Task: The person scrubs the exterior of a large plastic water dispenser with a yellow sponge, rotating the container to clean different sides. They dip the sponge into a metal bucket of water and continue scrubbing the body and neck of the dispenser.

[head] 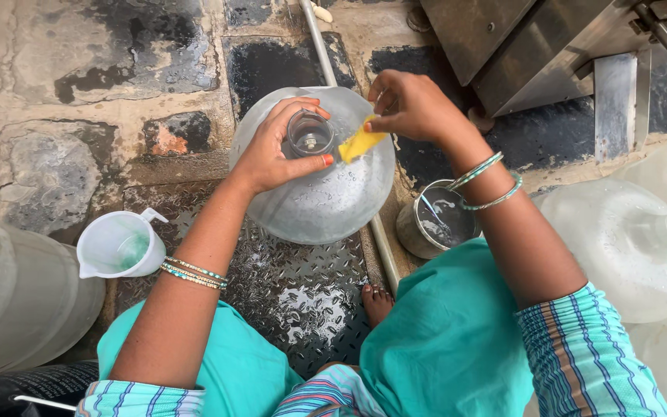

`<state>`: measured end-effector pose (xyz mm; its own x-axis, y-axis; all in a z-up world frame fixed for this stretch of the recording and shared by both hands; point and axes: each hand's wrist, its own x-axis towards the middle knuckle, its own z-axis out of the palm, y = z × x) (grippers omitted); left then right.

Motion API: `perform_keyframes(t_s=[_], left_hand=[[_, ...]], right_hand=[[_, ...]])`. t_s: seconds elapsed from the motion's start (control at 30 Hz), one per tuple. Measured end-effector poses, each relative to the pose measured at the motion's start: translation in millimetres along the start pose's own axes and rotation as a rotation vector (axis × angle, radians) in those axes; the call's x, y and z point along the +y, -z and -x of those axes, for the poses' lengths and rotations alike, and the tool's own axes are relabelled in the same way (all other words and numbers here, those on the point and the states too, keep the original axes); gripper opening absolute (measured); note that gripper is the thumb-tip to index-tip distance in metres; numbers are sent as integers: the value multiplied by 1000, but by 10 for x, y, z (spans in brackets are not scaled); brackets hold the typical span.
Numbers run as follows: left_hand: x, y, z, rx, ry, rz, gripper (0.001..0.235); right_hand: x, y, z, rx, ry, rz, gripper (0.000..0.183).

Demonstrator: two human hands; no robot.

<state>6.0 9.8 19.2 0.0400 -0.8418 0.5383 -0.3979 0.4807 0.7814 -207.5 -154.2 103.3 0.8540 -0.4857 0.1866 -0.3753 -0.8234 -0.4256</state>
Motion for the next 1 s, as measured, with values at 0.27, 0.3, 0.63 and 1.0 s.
perform_keyframes(t_s=[0.27,0.3,0.63,1.0], left_hand=[[72,-28,24,155,50,-132,62],[58,0,23,155,46,-129,61],[22,315,25,-1,142,-15,60],[170,570,135,163,70,-248,45]], right_hand=[[-233,-765,502,122,249,386,17],[-296,-827,570,80,306,370,21],[-21,-548,260,65,311,249,44],[-605,-1067,598,-69,554,322,77]])
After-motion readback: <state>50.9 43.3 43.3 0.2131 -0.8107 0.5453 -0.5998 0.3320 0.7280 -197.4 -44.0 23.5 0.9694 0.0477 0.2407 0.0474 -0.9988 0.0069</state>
